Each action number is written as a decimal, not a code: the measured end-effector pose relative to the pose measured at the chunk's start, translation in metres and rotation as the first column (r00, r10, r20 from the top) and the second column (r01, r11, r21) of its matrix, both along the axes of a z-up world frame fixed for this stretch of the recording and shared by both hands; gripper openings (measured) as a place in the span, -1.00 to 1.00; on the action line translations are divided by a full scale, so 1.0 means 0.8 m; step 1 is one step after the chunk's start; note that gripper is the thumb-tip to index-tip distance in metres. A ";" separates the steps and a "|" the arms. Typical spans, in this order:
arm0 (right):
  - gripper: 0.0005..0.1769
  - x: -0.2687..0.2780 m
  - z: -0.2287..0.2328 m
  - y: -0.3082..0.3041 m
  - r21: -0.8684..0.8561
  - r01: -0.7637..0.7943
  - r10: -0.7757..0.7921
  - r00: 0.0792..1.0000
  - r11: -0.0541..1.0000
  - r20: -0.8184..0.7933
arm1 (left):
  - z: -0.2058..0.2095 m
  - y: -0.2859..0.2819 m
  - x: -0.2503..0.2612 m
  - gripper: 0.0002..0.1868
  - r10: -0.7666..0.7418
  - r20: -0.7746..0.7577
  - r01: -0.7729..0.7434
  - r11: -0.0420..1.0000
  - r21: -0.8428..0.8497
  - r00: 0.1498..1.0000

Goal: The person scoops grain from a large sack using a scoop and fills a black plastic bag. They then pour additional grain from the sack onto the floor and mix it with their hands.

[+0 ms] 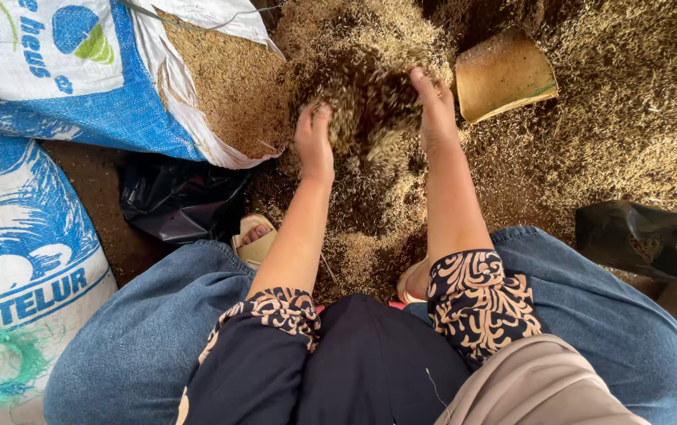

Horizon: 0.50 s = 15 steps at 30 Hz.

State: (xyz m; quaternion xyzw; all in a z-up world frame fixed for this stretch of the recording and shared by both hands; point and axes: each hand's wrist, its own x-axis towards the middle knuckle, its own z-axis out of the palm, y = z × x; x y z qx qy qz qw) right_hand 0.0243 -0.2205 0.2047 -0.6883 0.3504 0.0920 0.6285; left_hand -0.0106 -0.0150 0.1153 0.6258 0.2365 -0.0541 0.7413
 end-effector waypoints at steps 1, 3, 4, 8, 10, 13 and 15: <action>0.09 -0.008 -0.014 -0.004 -0.054 0.033 -0.030 0.998 0.998 0.058 | -0.006 0.002 -0.016 -0.41 0.065 -0.023 -0.061 0.989 0.132 0.998; -0.01 -0.015 -0.049 -0.013 -0.153 0.110 -0.080 0.979 0.982 0.189 | -0.023 0.006 -0.054 -0.45 0.188 -0.267 -0.068 0.914 0.401 0.945; -0.15 -0.028 -0.072 -0.018 -0.244 0.115 -0.103 0.993 0.963 0.061 | -0.035 0.009 -0.069 -0.38 0.243 -0.355 -0.030 0.858 0.512 0.903; -0.13 -0.100 -0.166 -0.020 -0.518 -0.066 -0.098 0.954 0.853 -0.283 | -0.076 0.018 -0.093 -0.13 0.266 -0.611 0.183 0.800 0.572 0.745; -0.11 -0.110 -0.200 0.002 -0.600 -0.223 0.011 0.942 0.768 -0.336 | -0.084 0.003 -0.084 -0.03 0.177 -0.684 0.271 0.826 0.494 0.708; 0.02 -0.111 -0.213 0.045 -0.529 -0.243 0.079 0.947 0.813 -0.313 | -0.081 -0.033 -0.069 0.04 0.046 -0.719 0.342 0.857 0.385 0.694; 0.23 -0.106 -0.198 0.066 -0.239 -0.059 0.010 0.979 0.969 -0.203 | -0.075 -0.043 -0.063 0.10 -0.028 -0.673 0.291 0.914 0.281 0.739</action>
